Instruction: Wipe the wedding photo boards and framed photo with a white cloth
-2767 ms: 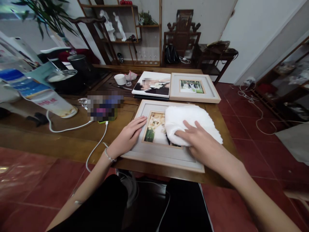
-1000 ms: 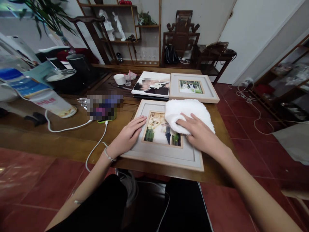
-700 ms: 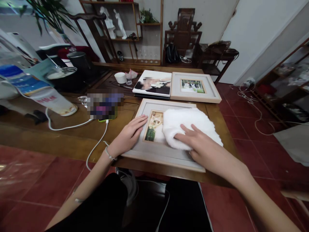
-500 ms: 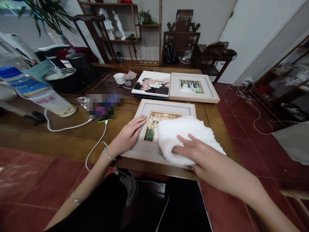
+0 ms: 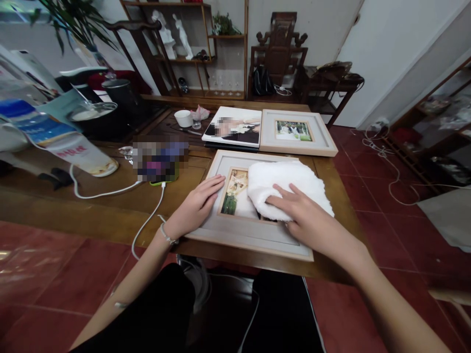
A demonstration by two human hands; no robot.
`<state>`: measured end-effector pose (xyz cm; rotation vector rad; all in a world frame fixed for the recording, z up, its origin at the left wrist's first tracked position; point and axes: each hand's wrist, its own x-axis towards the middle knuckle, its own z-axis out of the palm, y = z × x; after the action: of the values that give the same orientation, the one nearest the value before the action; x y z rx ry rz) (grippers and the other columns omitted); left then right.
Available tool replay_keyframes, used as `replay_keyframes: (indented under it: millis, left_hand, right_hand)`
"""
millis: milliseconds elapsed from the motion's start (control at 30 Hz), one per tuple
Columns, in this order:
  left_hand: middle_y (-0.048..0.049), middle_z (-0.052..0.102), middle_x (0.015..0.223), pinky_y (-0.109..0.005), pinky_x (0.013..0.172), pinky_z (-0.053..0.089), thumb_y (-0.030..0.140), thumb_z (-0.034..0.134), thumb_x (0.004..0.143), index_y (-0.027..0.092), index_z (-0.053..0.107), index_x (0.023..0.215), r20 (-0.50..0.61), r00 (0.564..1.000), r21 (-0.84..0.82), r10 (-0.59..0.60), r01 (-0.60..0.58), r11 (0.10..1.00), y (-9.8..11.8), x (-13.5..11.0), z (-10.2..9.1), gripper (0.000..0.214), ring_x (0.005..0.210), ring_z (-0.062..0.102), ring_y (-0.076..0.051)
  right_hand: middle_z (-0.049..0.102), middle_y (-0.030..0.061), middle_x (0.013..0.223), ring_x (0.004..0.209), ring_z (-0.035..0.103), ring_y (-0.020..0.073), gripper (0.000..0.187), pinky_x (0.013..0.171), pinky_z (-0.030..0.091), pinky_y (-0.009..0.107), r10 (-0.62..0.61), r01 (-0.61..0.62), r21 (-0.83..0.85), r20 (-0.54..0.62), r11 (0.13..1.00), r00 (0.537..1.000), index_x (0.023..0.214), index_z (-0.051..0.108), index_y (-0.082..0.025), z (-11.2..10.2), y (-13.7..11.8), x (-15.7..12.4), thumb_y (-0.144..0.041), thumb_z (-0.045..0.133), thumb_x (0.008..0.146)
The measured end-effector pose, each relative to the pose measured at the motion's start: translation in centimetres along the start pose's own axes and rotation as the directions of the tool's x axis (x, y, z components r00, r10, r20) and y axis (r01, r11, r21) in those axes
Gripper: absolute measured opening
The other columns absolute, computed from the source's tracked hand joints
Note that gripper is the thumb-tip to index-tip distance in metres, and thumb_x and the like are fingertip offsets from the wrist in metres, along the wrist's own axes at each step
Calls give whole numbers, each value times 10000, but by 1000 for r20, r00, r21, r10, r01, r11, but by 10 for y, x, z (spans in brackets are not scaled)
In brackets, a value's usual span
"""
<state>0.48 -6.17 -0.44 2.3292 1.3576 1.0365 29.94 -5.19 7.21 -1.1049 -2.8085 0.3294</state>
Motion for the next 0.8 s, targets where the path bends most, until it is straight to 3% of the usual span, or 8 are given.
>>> replay_keyframes:
  millis: [133,367,633,800]
  left_hand:
    - [-163,537,1391,-492,1147,362,131,376,960,95,541,1314,19,1000,10,-11,11,1000,1,0,0,391,1359,432,-239]
    - [-158,535,1396,-506,1144,361,127,387,953,106,538,1317,16,1000,8,-7,7,1000,-1,0,0,395,1358,433,-241]
    - [-152,541,1391,-503,1146,358,142,383,959,122,542,1321,16,1000,4,-14,14,1000,1,0,-1,396,1356,438,-241]
    - [-144,540,1393,-529,1139,355,142,388,957,148,538,1330,6,1000,-17,-17,17,1000,0,0,0,402,1357,436,-243]
  right_hand:
    - [542,74,1392,1368,369,300,680,1100,356,541,-6,8,-41,44,999,999,1273,549,-237,-4,-13,-8,-9,396,651]
    - [530,51,1406,1269,500,328,700,974,492,529,31,-30,-4,98,1000,995,1278,570,-339,-10,-33,-32,-42,428,660]
    - [458,14,1468,1361,368,318,744,1074,393,540,83,-85,21,69,996,994,1301,545,-324,-1,-9,-21,-33,453,622]
    - [550,35,1384,1392,327,280,683,1124,318,563,-5,6,23,-16,1000,1000,1231,562,-271,4,5,0,-7,418,618]
